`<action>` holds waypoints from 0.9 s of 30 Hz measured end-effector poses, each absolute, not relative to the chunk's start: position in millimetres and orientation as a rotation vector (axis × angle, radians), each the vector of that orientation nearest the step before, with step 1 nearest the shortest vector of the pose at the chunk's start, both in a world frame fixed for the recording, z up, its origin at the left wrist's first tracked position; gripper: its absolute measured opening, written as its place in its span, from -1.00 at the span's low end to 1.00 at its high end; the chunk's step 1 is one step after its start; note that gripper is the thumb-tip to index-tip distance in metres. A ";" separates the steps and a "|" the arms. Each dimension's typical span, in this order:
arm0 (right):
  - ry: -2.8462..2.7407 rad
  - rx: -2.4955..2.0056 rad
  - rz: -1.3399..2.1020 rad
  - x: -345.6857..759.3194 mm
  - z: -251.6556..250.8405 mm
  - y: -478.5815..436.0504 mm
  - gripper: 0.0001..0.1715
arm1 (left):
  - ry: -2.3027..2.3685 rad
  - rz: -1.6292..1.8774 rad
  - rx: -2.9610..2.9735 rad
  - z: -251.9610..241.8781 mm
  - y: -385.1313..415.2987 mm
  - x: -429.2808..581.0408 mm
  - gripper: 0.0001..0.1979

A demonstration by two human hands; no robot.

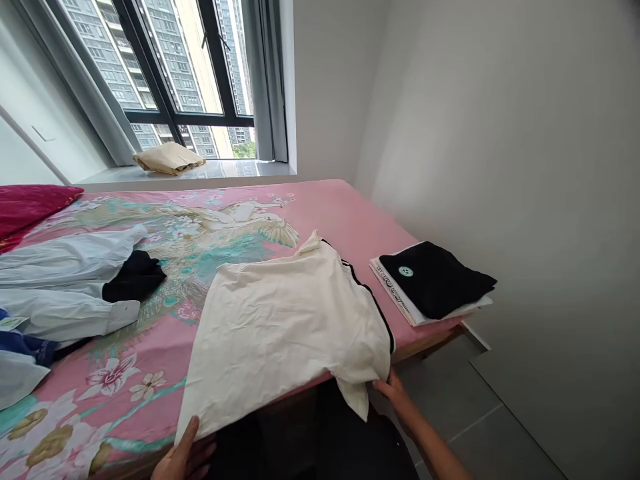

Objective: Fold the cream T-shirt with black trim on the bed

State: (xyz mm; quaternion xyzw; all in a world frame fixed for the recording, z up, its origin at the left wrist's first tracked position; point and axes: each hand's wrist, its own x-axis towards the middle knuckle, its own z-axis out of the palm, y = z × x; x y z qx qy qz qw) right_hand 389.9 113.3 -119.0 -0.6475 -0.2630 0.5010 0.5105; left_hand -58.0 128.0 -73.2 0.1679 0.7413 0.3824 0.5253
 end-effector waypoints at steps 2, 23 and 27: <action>-0.645 -1.547 1.277 388.3 -113.9 114.7 -0.29 | 1.714 0.912 0.344 -65.0 127.9 -58.0 -0.63; -0.096 -1.227 1.378 384.8 -104.4 37.8 -0.39 | 1.504 1.110 0.250 -50.0 122.2 -68.0 -0.88; -0.290 -1.597 0.935 369.2 -106.2 31.2 -0.42 | 1.502 1.111 0.248 -50.2 122.4 -69.0 -0.90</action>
